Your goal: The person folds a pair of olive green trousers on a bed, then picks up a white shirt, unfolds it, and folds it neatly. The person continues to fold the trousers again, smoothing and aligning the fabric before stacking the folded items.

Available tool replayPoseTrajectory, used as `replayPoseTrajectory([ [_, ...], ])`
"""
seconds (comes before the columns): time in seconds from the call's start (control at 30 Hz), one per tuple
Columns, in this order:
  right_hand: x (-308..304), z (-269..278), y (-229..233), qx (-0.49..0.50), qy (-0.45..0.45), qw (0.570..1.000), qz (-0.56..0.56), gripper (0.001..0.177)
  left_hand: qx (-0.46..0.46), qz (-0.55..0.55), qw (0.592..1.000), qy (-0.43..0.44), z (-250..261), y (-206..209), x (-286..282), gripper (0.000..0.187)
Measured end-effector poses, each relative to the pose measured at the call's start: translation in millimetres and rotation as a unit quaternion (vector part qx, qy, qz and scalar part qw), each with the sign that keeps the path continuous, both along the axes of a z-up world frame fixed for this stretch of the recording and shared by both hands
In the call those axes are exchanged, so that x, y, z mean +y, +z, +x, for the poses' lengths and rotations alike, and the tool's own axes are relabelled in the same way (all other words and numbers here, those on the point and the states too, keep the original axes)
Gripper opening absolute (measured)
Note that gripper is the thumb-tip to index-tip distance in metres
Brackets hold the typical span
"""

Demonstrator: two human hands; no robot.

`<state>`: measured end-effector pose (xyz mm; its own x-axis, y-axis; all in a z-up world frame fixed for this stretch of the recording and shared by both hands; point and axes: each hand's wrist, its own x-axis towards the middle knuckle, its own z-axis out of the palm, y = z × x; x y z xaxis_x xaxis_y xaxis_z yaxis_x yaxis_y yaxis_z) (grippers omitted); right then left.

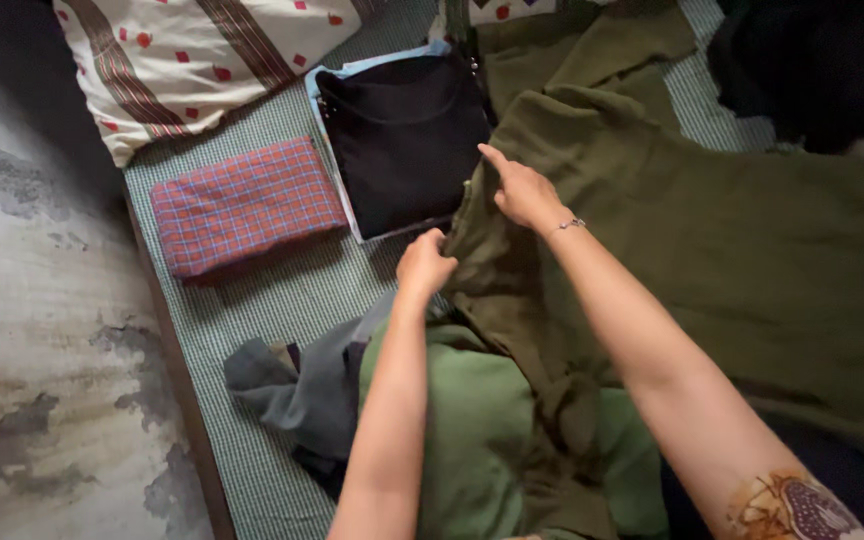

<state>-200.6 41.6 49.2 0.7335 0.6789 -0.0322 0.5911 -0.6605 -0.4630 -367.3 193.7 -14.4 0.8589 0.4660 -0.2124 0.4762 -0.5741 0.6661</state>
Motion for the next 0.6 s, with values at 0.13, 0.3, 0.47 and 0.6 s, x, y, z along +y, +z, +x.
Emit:
replayPoseTrajectory([
  [0.13,20,23,-10,-0.055,0.010,0.996,-0.067,0.054,0.041,0.002,0.999,-0.006,-1,18,-1,0.038],
  [0.3,26,59,-5,-0.015,-0.013,1.000,-0.020,0.035,0.032,-0.048,0.998,0.023,3,12,6,0.041],
  [0.47,29,50,-5,0.022,-0.005,0.992,0.123,0.034,0.010,-0.009,0.999,0.040,8,-28,14,0.037],
  [0.6,19,33,-5,0.085,-0.042,0.975,0.202,0.044,0.038,0.005,0.997,0.064,9,-56,24,0.035],
])
